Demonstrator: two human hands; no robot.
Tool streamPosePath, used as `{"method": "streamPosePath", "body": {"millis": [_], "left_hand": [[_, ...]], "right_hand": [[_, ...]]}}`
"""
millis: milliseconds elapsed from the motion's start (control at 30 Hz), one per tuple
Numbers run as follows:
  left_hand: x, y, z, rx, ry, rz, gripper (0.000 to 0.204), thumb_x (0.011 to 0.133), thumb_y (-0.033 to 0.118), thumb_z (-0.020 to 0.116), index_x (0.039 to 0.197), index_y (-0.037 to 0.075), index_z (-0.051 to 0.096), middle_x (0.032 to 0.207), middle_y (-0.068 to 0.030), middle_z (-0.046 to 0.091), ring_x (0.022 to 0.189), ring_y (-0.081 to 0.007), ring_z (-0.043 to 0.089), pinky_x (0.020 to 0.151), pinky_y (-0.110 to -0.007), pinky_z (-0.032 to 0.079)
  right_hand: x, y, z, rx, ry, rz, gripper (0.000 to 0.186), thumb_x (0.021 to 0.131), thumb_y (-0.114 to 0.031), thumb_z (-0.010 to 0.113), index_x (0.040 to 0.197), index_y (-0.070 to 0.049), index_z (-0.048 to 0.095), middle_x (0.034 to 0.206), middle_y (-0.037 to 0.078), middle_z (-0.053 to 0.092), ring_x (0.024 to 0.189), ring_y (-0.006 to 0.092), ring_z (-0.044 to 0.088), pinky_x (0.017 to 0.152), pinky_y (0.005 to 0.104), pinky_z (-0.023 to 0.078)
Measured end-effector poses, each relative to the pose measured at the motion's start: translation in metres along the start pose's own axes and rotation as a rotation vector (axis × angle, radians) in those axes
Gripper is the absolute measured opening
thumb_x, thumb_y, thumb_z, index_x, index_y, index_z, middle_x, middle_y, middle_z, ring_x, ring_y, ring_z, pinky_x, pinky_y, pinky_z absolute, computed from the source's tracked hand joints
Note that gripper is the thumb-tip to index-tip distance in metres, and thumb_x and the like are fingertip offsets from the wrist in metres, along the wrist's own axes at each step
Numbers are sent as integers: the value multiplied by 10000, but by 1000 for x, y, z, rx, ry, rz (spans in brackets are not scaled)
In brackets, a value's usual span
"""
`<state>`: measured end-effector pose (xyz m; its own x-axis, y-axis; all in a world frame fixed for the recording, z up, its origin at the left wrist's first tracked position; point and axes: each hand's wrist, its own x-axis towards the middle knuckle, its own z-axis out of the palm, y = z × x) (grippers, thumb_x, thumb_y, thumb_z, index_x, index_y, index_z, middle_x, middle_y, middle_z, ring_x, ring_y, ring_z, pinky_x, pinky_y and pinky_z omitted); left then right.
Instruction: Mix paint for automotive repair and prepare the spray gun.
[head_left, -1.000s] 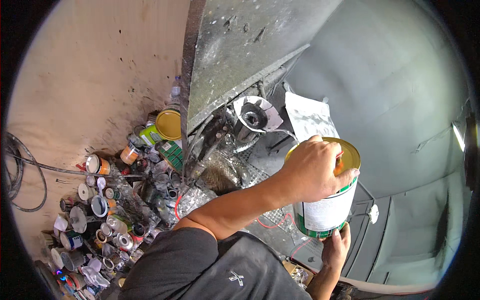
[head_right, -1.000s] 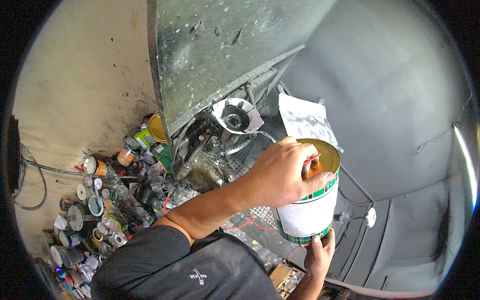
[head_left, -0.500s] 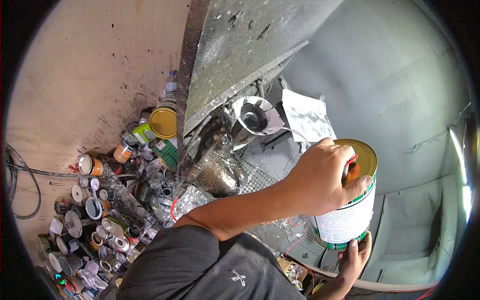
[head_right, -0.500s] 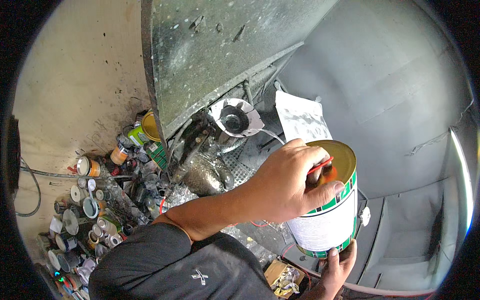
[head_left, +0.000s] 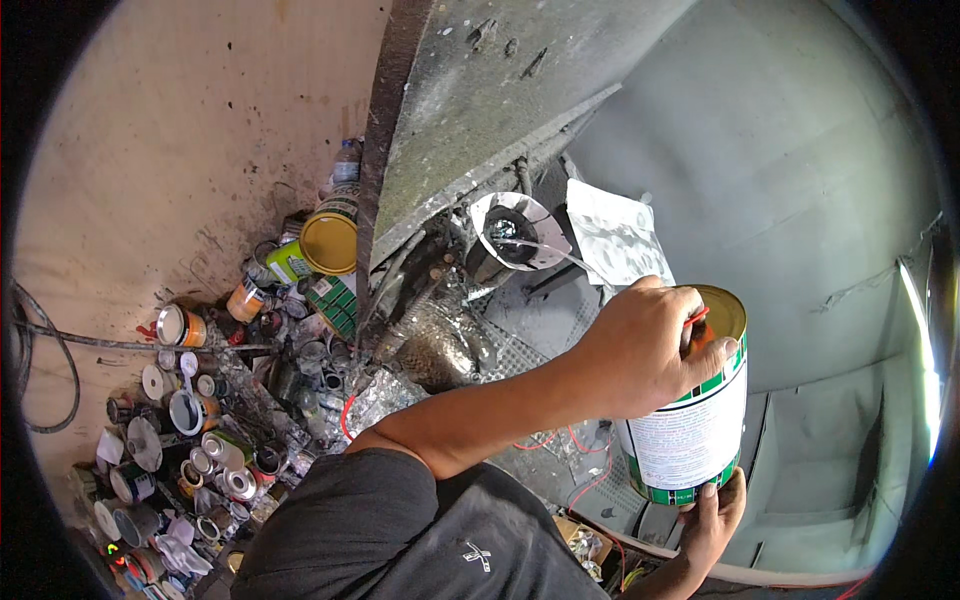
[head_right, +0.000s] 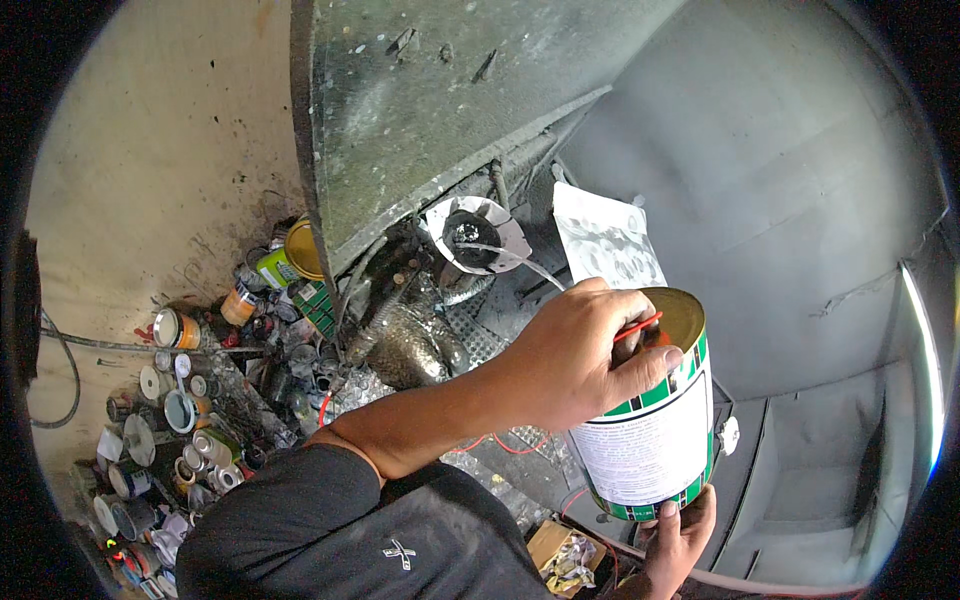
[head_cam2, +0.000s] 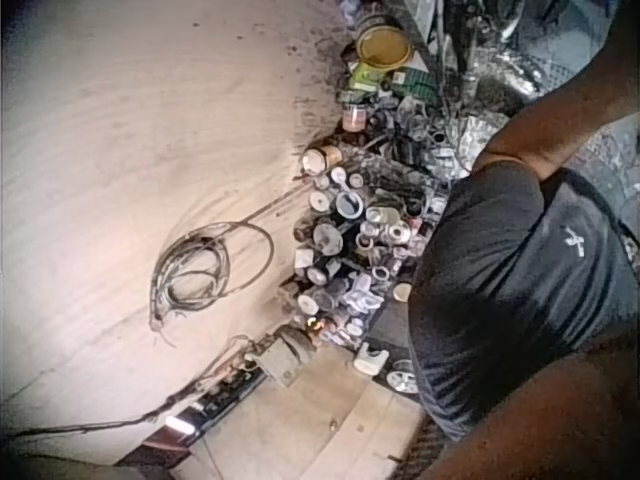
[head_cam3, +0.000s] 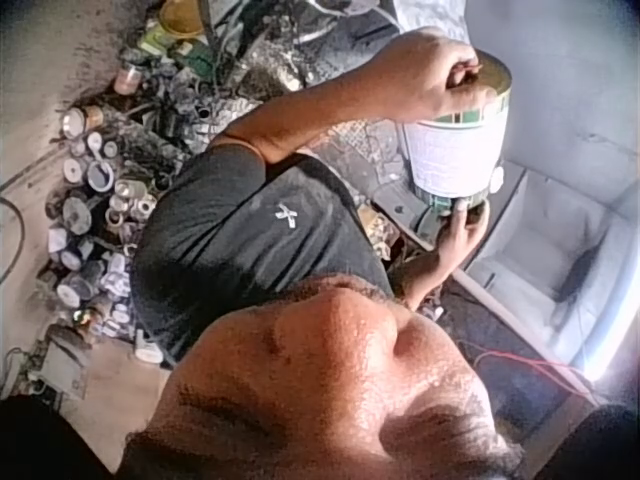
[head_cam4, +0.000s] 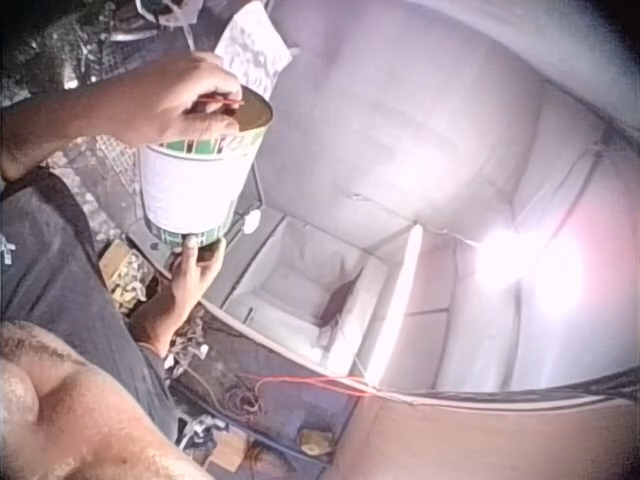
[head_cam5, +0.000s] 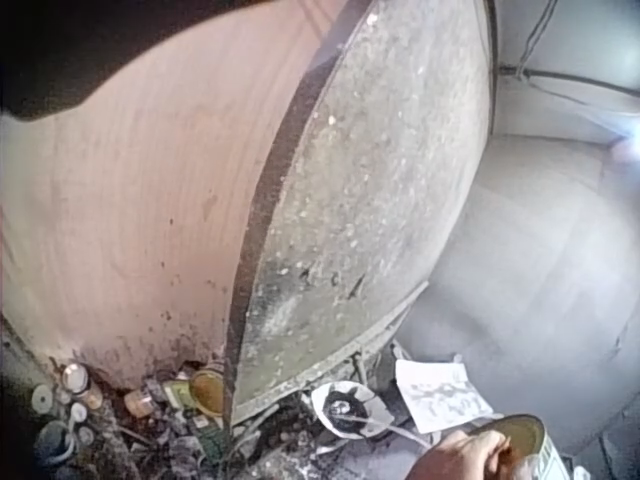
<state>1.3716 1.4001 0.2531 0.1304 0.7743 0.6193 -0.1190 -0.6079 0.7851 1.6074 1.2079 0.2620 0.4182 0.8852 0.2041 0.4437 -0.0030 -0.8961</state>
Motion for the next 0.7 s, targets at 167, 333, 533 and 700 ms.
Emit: {"method": "streamPosePath", "body": {"millis": [167,333,533,700], "left_hand": [[3,-1,5,-38,12,-10,415,907,376,717,772,10,575,668,-131,557,667,-316,564,642,-436,453],[5,1,7,-48,-17,-24,412,910,374,712,779,7,582,665,-131,551,667,-317,561,642,-437,455],[6,-3,14,-62,13,21,419,916,386,710,783,11,579,668,-124,556,679,-312,562,658,-433,456],[5,-3,16,-64,-6,19,425,923,396,707,792,12,583,669,-124,557,683,-300,562,662,-431,456]], "right_hand": [[2,-3,-6,1,-33,-25,407,977,-255,694,1187,30,494,837,42,573,550,75,513,441,218,388],[3,1,-18,-24,-40,-43,418,981,-257,692,1195,39,490,835,44,568,546,80,508,440,223,385],[4,21,-34,-79,38,-128,445,983,-255,693,1225,55,487,840,54,574,551,83,504,447,228,383],[-1,2,-24,-34,9,-45,495,978,-273,700,1268,66,487,888,68,586,558,84,498,450,229,381]]}}
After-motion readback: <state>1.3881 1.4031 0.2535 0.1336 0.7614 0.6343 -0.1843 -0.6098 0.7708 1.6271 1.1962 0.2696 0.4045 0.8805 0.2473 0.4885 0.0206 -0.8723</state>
